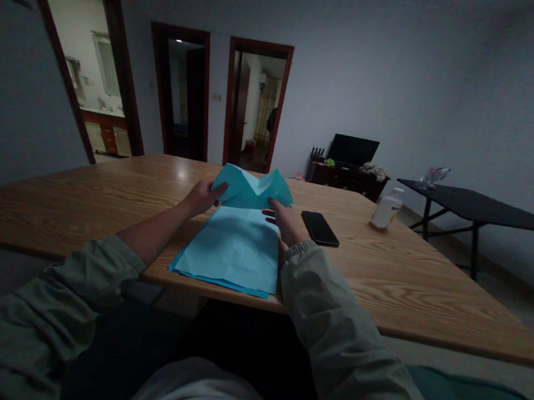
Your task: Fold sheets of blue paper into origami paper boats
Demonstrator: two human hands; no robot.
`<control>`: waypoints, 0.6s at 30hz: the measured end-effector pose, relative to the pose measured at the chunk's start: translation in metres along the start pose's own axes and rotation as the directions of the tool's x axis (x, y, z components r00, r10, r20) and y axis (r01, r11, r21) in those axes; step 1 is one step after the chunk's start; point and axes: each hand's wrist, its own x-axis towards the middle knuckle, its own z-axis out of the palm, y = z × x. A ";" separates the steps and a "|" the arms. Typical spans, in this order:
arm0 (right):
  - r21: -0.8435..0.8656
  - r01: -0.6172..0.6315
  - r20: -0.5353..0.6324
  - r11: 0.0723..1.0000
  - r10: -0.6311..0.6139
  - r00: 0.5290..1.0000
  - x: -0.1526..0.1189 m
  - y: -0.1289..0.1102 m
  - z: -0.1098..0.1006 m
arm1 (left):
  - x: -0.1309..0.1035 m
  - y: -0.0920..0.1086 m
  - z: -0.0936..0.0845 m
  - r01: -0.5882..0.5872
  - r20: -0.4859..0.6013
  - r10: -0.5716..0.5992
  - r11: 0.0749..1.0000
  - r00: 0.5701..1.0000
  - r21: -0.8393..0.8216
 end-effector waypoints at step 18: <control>0.357 0.231 -0.234 0.905 -0.153 0.960 0.016 -0.023 -0.028 | 0.008 -0.007 -0.016 0.169 -0.110 -0.206 0.947 0.972 -0.274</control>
